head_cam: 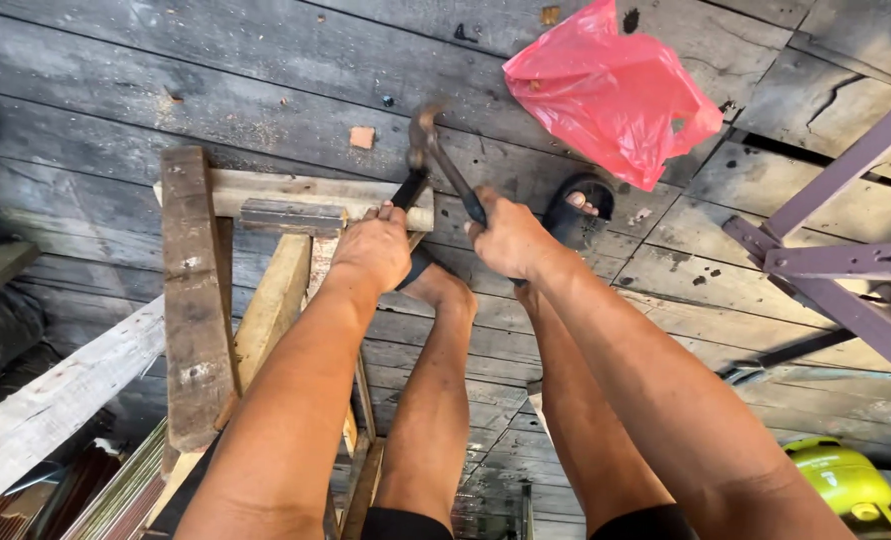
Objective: Assemble a wooden structure by hammering nails into wood pieces.
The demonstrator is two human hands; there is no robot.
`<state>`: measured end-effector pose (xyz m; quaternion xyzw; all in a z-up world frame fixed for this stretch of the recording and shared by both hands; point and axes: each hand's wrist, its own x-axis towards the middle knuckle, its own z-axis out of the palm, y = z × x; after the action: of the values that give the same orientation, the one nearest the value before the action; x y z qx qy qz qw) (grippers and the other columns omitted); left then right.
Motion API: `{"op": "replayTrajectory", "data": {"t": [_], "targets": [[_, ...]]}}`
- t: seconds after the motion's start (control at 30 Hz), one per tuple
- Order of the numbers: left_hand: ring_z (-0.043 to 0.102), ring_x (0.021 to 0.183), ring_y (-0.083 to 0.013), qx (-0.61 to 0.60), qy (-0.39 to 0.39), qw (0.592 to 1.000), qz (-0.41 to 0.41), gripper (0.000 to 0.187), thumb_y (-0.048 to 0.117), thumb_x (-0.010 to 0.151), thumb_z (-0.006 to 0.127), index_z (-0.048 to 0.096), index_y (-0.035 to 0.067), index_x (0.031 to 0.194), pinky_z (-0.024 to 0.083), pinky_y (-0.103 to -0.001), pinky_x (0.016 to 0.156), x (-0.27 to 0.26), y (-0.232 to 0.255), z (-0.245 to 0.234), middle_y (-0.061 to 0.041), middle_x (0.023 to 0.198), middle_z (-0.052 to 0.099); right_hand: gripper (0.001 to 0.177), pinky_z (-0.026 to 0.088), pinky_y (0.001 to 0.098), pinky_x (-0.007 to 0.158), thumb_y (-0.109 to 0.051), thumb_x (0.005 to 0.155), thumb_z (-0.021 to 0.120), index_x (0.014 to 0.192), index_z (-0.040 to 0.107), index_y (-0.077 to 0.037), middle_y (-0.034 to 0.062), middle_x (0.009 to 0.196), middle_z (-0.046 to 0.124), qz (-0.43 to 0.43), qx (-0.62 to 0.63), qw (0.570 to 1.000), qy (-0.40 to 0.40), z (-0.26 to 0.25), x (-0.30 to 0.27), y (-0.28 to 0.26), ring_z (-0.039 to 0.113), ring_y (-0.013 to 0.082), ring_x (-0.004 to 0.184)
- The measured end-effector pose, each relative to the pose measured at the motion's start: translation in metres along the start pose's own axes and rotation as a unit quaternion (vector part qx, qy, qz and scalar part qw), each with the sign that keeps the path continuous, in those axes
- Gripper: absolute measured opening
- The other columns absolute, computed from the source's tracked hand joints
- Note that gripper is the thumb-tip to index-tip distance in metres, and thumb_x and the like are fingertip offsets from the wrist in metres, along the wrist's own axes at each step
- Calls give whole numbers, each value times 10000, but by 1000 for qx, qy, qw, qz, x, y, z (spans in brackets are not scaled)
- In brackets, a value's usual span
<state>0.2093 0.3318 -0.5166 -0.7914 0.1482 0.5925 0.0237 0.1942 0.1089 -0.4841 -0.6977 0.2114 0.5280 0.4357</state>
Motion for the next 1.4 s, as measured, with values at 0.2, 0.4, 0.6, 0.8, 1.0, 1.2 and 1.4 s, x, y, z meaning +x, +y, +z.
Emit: {"op": "replayTrajectory", "data": {"t": [0.2, 0.4, 0.6, 0.8, 1.0, 1.2, 1.4], "targets": [[647, 1189, -409, -64, -22, 995, -78, 379, 230, 1001, 476, 620, 36, 1292, 497, -477, 1039, -5, 11, -32, -249, 1233, 695, 480, 525, 505, 918, -207, 891, 650, 1330, 523, -60, 321, 1057, 676, -5, -21, 999, -38, 18, 7, 20, 646, 485, 1062], [720, 862, -228, -486, 151, 825, -244, 150, 190, 857, 784, 796, 71, 948, 560, -361, 837, 34, -10, -30, -114, 949, 797, 441, 538, 496, 862, -216, 910, 634, 1301, 523, -44, 285, 998, 704, 9, 29, 999, -21, 27, -1, 26, 673, 465, 1002], [679, 764, -98, -558, 157, 795, -182, 127, 90, 826, 811, 785, 98, 951, 542, -247, 734, 87, -17, 14, 5, 857, 774, 478, 536, 445, 826, -226, 906, 643, 1339, 526, -63, 238, 942, 705, 10, 61, 998, -24, 26, -2, 30, 706, 382, 916], [585, 682, -114, -574, 124, 787, -186, 38, 80, 927, 715, 743, 63, 946, 496, -303, 651, 82, -13, 7, -17, 819, 725, 532, 534, 434, 820, -249, 912, 642, 1395, 486, -89, 221, 946, 699, 48, 32, 998, -38, 22, -6, 22, 698, 355, 911], [665, 743, -129, -474, 155, 851, -162, 48, 108, 914, 727, 748, 72, 938, 532, -299, 742, 90, -17, 20, -49, 827, 761, 552, 530, 436, 844, -263, 915, 653, 1413, 485, -94, 218, 980, 711, 29, 17, 999, -25, 30, -1, 34, 692, 369, 960], [697, 859, -325, -365, 158, 906, -143, 103, 194, 956, 729, 751, 112, 1014, 531, -415, 807, 72, -5, -1, -178, 945, 743, 560, 539, 447, 845, -266, 916, 632, 1435, 471, -131, 212, 974, 720, 74, 14, 996, -54, 11, -5, 11, 716, 368, 946], [729, 880, -318, -377, 138, 903, -153, 126, 216, 943, 695, 752, 140, 1025, 550, -418, 828, 68, -1, -5, -150, 987, 753, 459, 541, 436, 860, -282, 938, 652, 1341, 569, -79, 228, 953, 729, 22, 18, 999, -46, 8, 4, 26, 720, 372, 927]]}}
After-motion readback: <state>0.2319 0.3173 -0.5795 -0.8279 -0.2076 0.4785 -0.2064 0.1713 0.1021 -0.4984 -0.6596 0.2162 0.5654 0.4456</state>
